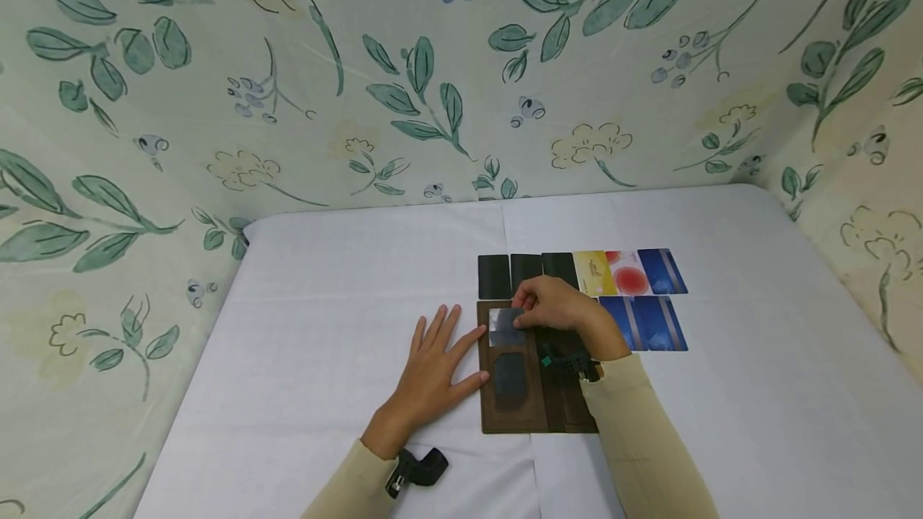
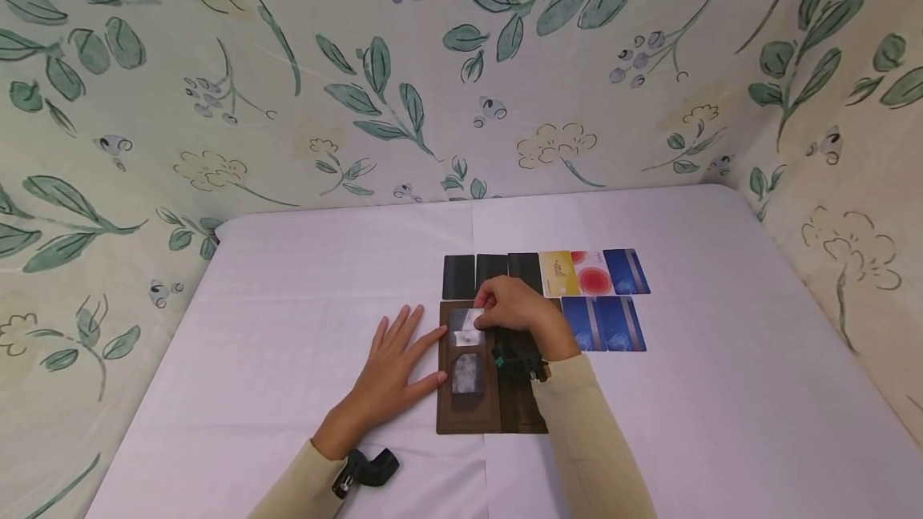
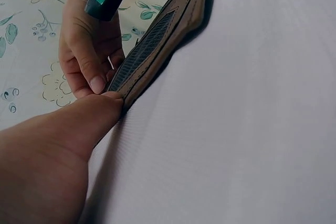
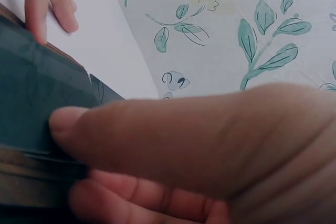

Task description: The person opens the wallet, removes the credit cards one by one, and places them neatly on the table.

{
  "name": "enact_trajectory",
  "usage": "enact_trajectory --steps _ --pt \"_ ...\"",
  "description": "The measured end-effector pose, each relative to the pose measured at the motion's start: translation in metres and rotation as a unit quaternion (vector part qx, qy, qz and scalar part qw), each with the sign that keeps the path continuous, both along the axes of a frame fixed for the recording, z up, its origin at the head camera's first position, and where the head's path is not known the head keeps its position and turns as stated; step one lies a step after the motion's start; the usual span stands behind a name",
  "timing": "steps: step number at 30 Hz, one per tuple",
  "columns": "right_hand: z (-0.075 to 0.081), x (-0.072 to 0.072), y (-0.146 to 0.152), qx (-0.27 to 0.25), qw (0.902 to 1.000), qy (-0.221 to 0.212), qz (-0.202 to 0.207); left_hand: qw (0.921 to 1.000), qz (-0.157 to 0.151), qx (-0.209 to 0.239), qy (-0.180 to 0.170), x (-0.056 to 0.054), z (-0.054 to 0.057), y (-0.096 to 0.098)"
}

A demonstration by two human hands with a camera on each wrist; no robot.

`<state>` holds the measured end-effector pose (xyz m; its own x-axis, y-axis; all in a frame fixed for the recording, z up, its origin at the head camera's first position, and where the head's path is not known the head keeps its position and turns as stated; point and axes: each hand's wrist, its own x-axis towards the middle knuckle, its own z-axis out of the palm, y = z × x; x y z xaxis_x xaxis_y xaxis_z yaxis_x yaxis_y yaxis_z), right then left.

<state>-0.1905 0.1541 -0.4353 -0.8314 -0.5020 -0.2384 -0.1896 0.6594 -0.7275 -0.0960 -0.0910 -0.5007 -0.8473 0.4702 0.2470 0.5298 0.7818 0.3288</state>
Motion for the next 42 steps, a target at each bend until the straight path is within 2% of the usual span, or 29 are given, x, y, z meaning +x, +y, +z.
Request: enact_trajectory --steps 14,23,34,42 --pt "0.0007 0.0001 0.0016 -0.023 0.9997 -0.003 0.011 1.0000 0.002 -0.005 -0.005 0.0001 -0.0001 0.0002" --pt "0.0002 -0.0005 0.0012 -0.024 0.9995 -0.021 -0.005 0.9999 0.002 -0.012 -0.005 -0.0002 0.0005 0.0002" --pt "-0.0017 -0.0013 0.0018 -0.031 0.9994 -0.008 0.012 0.9998 0.006 -0.016 -0.012 -0.0003 0.0004 -0.0004" --pt "-0.0036 -0.0030 0.0021 -0.033 0.9990 -0.026 -0.012 0.9998 0.005 -0.013 -0.013 -0.0004 0.0009 -0.0002"
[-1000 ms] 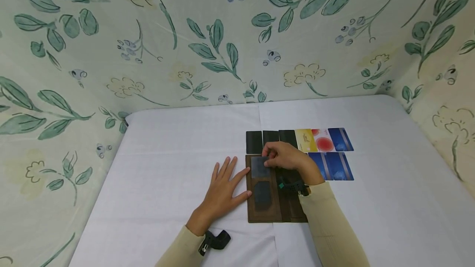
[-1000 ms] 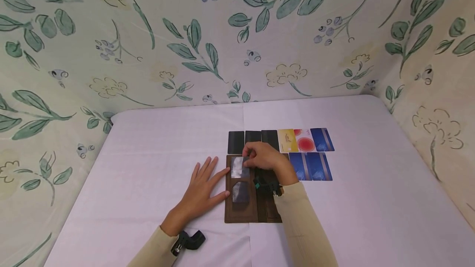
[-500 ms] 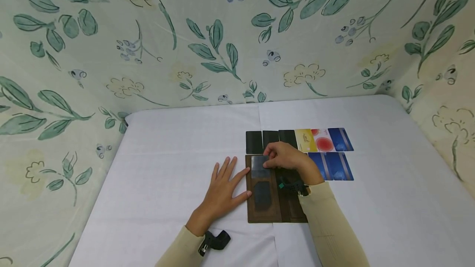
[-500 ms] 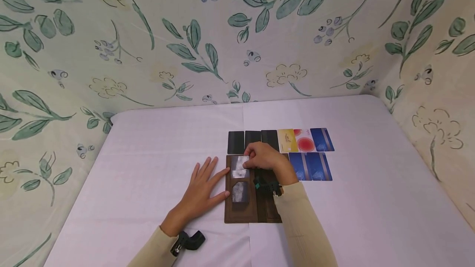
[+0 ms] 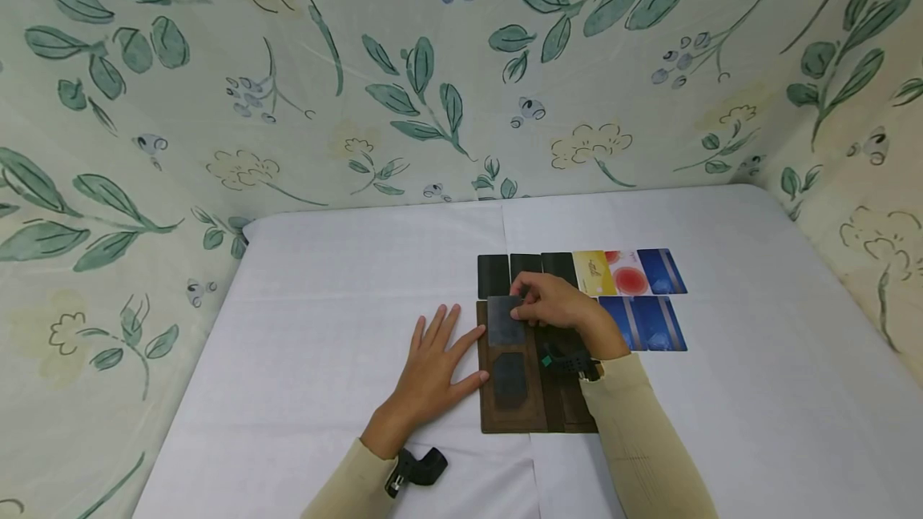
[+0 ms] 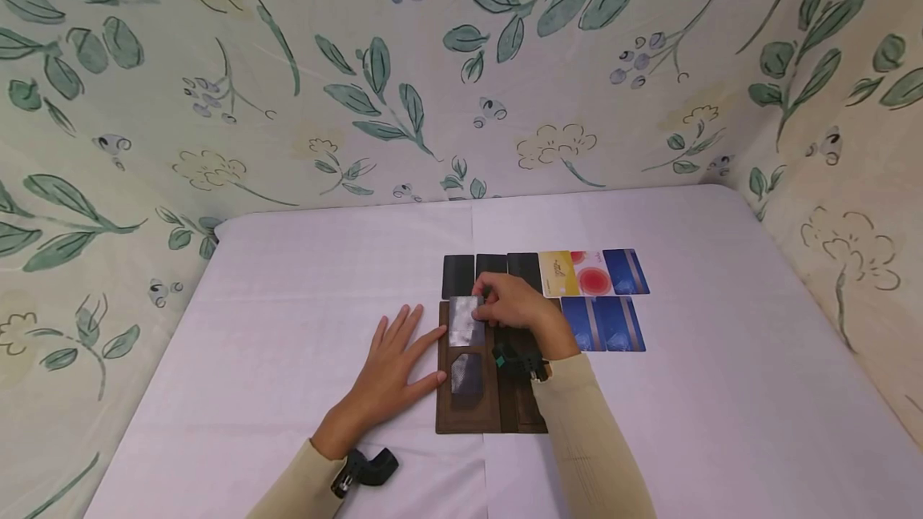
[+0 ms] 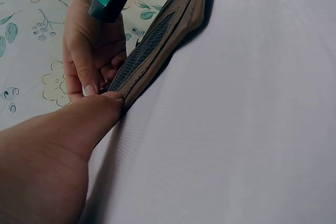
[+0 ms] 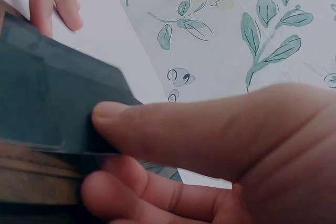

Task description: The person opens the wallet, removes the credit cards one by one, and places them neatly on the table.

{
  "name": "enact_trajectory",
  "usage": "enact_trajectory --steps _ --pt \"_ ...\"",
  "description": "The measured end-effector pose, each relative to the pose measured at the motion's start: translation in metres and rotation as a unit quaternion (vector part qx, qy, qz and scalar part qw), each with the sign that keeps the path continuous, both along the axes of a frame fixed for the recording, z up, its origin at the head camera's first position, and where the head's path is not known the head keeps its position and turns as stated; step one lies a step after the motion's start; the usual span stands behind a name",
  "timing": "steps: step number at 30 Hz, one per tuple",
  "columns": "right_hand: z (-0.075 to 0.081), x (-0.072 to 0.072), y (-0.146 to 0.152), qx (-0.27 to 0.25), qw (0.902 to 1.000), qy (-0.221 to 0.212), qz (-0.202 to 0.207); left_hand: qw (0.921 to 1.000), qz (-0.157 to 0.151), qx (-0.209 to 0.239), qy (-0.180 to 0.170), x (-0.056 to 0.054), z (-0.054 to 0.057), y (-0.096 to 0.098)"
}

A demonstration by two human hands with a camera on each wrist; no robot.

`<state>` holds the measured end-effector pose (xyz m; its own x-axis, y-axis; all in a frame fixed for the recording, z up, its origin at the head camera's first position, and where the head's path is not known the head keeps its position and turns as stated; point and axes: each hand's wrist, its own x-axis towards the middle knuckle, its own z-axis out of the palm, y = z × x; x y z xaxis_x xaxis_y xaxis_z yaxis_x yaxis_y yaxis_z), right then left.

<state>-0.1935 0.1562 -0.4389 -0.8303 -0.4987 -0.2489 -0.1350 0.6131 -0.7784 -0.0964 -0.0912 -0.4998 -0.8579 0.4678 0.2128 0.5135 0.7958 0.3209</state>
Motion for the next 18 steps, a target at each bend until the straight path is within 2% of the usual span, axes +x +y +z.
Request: enact_trajectory --steps 8,18 --pt "0.0006 0.0002 -0.0008 0.018 0.9998 -0.005 -0.001 1.0000 0.000 0.001 0.000 0.0011 0.0025 0.0000" --pt "0.0006 0.0004 0.0002 0.008 0.9998 0.014 0.012 1.0000 0.002 0.001 -0.005 0.0010 0.0018 0.0002"
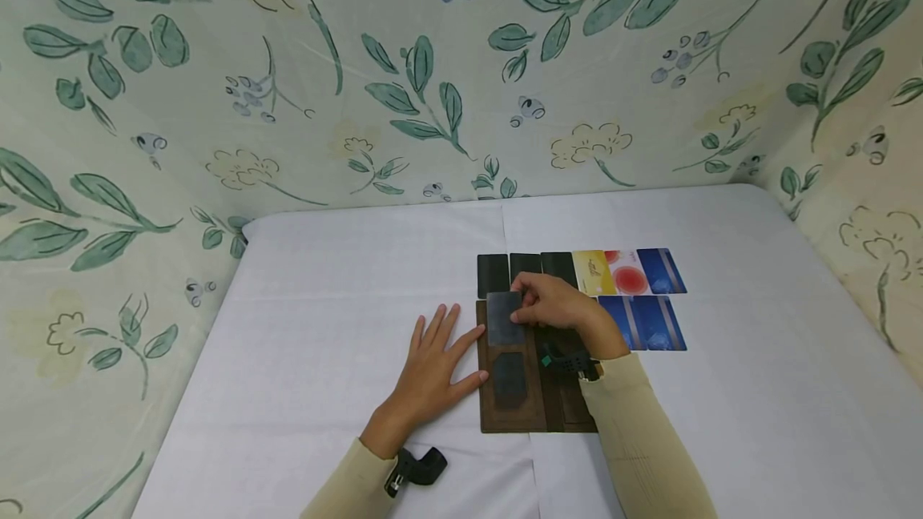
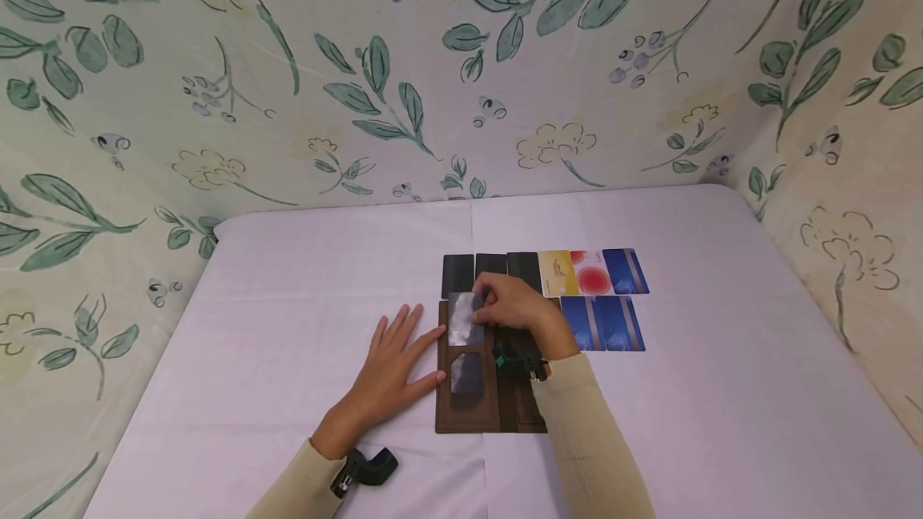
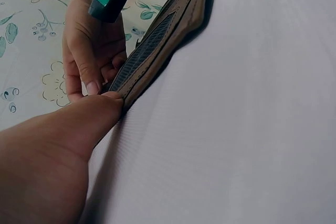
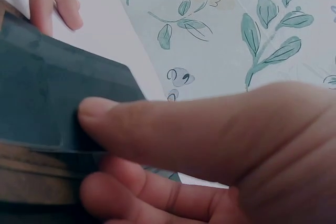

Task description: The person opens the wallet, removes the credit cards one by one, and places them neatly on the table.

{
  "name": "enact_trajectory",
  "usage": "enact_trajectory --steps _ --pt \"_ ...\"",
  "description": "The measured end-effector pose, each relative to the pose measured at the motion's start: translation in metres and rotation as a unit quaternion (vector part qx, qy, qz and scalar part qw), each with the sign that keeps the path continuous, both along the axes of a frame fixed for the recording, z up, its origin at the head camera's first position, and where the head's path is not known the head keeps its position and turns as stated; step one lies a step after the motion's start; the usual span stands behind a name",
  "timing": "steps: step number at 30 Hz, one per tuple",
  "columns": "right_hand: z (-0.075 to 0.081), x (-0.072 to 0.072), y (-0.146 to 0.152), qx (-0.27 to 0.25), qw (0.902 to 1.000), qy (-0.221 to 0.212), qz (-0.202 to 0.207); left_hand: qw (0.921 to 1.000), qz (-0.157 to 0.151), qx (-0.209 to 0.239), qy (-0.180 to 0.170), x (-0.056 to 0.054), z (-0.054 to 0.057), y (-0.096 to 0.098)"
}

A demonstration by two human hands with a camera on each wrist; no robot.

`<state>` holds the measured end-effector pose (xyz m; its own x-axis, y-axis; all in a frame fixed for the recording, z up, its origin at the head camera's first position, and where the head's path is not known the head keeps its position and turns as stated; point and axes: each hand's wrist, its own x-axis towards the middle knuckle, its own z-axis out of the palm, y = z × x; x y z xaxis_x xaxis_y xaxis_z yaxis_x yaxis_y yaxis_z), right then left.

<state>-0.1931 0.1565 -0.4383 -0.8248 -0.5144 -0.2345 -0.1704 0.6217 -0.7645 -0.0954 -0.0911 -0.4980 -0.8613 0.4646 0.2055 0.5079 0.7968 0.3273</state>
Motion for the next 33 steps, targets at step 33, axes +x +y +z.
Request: enact_trajectory --steps 33 --pt "0.0015 -0.0009 -0.0014 0.012 0.9990 -0.031 -0.030 0.9999 0.004 -0.014 -0.004 -0.0012 -0.0013 0.0002"
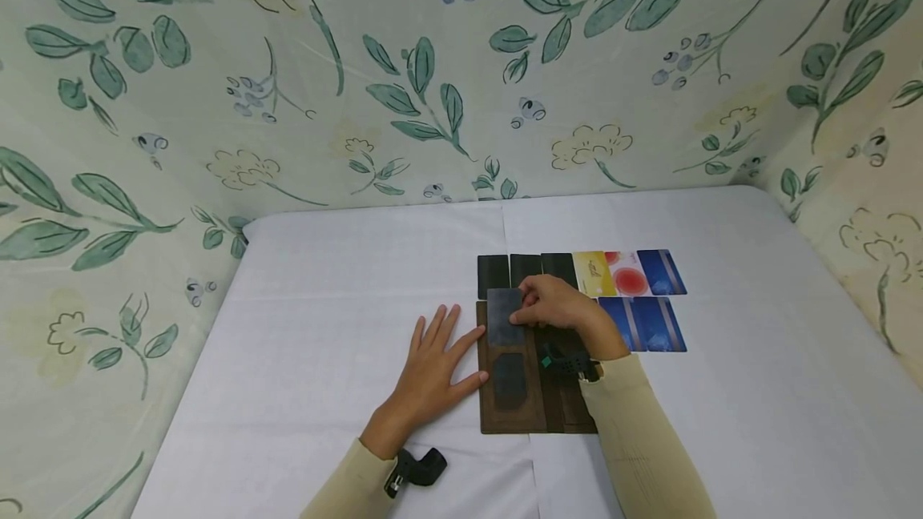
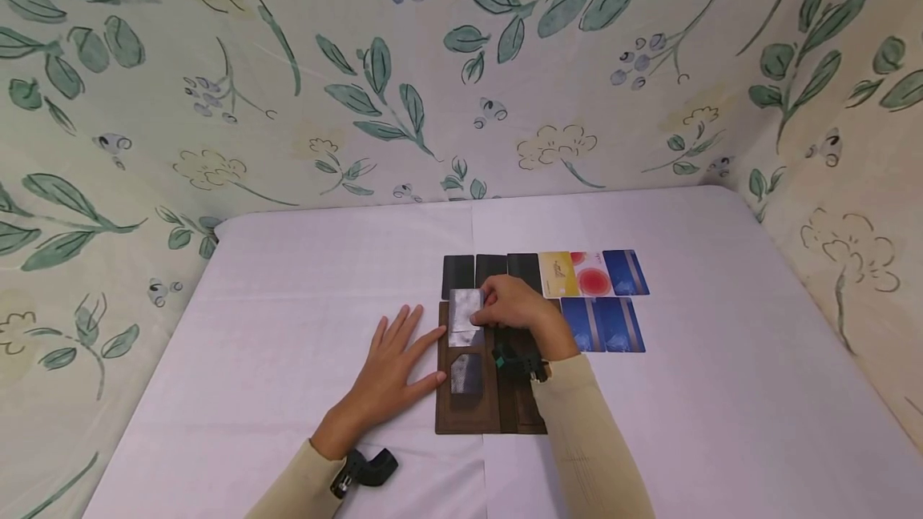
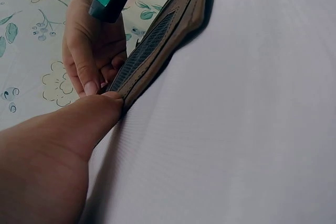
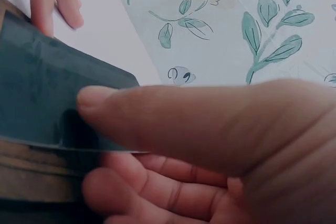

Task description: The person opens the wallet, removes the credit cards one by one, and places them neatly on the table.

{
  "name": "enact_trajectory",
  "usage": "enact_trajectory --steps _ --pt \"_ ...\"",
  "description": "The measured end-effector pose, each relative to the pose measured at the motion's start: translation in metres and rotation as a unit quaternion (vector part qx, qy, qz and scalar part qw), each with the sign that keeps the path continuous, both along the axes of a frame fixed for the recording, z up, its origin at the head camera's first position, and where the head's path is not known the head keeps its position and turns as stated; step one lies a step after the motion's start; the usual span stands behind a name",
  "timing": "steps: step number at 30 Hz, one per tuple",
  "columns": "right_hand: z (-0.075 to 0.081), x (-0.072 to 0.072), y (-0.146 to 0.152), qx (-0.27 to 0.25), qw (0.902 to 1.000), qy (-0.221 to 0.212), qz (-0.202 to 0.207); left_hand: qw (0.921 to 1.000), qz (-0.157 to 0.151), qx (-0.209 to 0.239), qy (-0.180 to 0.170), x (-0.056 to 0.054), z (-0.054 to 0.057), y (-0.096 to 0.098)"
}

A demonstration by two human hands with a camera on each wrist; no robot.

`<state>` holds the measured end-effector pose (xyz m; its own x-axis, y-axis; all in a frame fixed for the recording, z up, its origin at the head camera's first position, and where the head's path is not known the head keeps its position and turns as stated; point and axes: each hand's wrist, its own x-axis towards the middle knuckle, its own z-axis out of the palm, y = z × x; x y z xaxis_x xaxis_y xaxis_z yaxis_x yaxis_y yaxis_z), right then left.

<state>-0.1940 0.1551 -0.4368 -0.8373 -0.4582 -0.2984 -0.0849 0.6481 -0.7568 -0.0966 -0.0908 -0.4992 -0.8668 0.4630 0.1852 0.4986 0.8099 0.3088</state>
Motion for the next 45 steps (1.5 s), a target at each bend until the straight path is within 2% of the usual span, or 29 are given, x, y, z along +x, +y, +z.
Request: enact_trajectory --steps 9,20,32,39,45 --pt "0.0010 0.0008 0.0023 -0.025 0.9991 0.011 0.034 1.0000 -0.003 0.002 0.009 -0.0003 -0.0012 -0.0008" --pt "0.0001 0.0013 0.0005 -0.012 0.9997 0.015 0.014 1.0000 -0.003 0.006 0.007 0.0001 -0.0001 -0.0006" --pt "-0.0040 -0.0016 0.0042 -0.025 0.9992 0.009 0.029 1.0000 -0.003 0.007 0.006 0.0004 0.0017 -0.0007" --pt "-0.0048 -0.0020 0.0041 -0.030 0.9994 0.005 0.017 0.9999 -0.004 0.010 0.008 0.0004 0.0017 -0.0008" --pt "-0.0042 -0.0016 0.0045 -0.040 0.9989 0.007 0.022 0.9999 -0.004 0.008 0.010 -0.0003 -0.0003 -0.0003"
